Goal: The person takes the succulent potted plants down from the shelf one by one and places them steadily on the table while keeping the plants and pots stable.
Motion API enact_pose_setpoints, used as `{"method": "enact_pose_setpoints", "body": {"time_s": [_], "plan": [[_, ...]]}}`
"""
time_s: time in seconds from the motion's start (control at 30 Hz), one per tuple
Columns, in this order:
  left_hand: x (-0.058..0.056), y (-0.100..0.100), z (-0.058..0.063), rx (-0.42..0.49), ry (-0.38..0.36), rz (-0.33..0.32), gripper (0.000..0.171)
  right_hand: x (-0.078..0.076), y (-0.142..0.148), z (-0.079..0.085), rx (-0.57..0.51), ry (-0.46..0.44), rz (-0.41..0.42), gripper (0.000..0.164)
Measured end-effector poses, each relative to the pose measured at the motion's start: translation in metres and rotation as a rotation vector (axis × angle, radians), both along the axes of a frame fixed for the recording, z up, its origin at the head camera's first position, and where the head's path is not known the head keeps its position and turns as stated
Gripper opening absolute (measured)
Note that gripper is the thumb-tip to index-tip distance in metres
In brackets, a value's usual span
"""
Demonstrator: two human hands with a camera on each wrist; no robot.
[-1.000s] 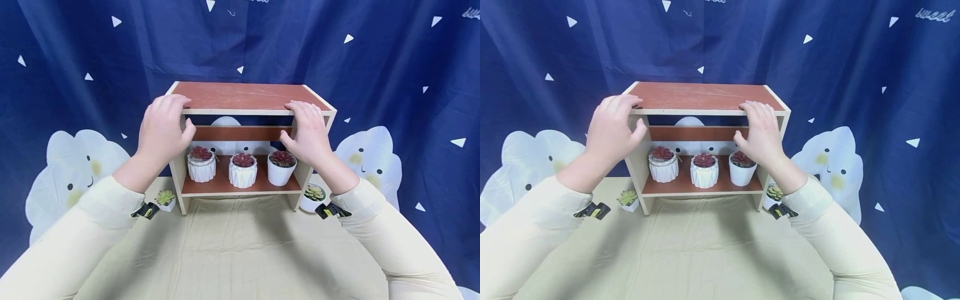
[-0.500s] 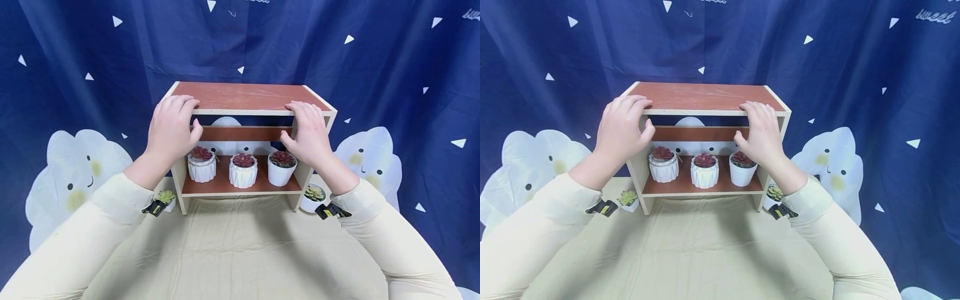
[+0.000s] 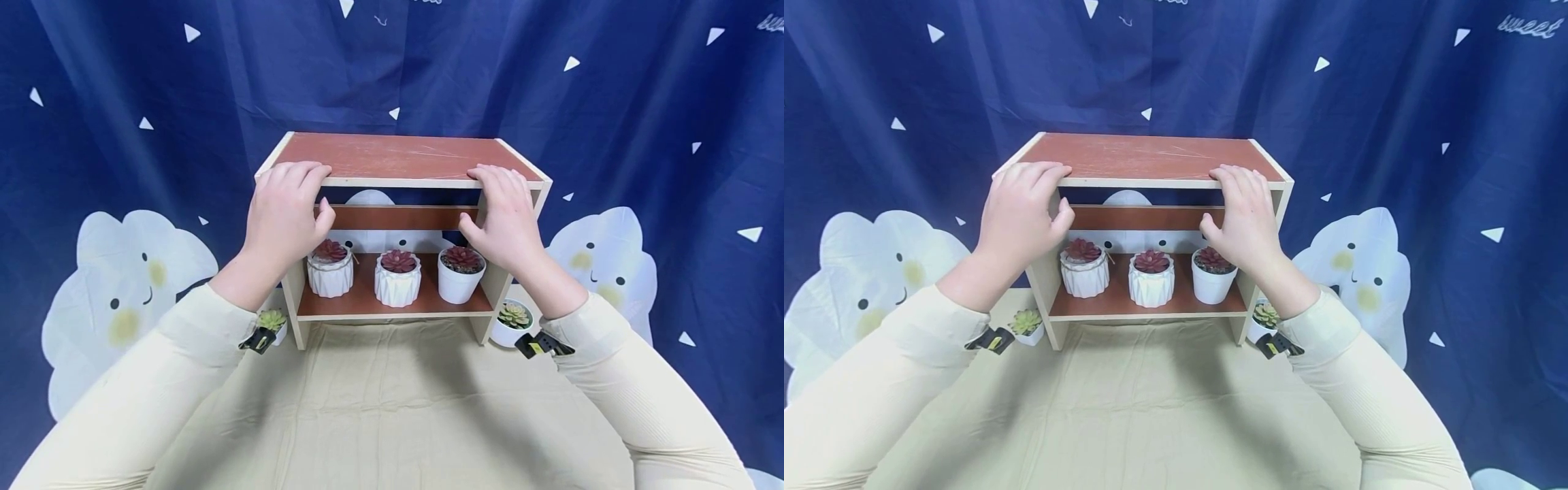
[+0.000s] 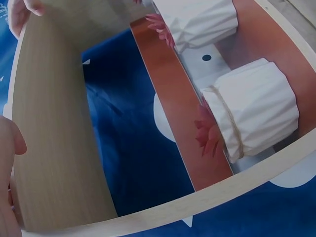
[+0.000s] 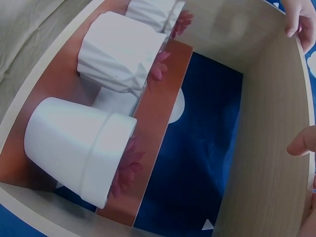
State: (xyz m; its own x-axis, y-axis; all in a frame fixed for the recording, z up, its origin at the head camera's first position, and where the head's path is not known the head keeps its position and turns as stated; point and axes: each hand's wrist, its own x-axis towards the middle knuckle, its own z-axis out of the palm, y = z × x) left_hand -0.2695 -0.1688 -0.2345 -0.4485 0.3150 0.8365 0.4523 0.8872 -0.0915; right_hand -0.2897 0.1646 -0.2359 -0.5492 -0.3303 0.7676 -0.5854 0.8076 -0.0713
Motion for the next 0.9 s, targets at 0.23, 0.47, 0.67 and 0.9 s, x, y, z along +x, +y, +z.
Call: {"method": "enact_pose_setpoints", "body": {"time_s": [0.23, 0.47, 0.67, 0.9], "plan": [[-0.0023, -0.0009, -0.0019, 0.045, 0.002, -0.019, 0.043, -0.0012, -0.0002, -0.0019, -0.021, -0.014, 0.002, 0.058], [-0.0037, 0.0008, -0.0042, 0.08, 0.013, -0.039, 0.045, -0.0003, 0.0016, -0.0016, -0.025, -0.009, 0.02, 0.057], [-0.0048, 0.0014, -0.0055, 0.098, 0.022, -0.044, 0.046, 0.0031, 0.0027, 0.0015, -0.015, -0.038, 0.022, 0.057], [-0.0067, 0.0015, -0.0075, 0.114, 0.025, -0.059, 0.047, 0.0047, 0.0029, 0.0037, -0.001, -0.045, 0.014, 0.056]]}}
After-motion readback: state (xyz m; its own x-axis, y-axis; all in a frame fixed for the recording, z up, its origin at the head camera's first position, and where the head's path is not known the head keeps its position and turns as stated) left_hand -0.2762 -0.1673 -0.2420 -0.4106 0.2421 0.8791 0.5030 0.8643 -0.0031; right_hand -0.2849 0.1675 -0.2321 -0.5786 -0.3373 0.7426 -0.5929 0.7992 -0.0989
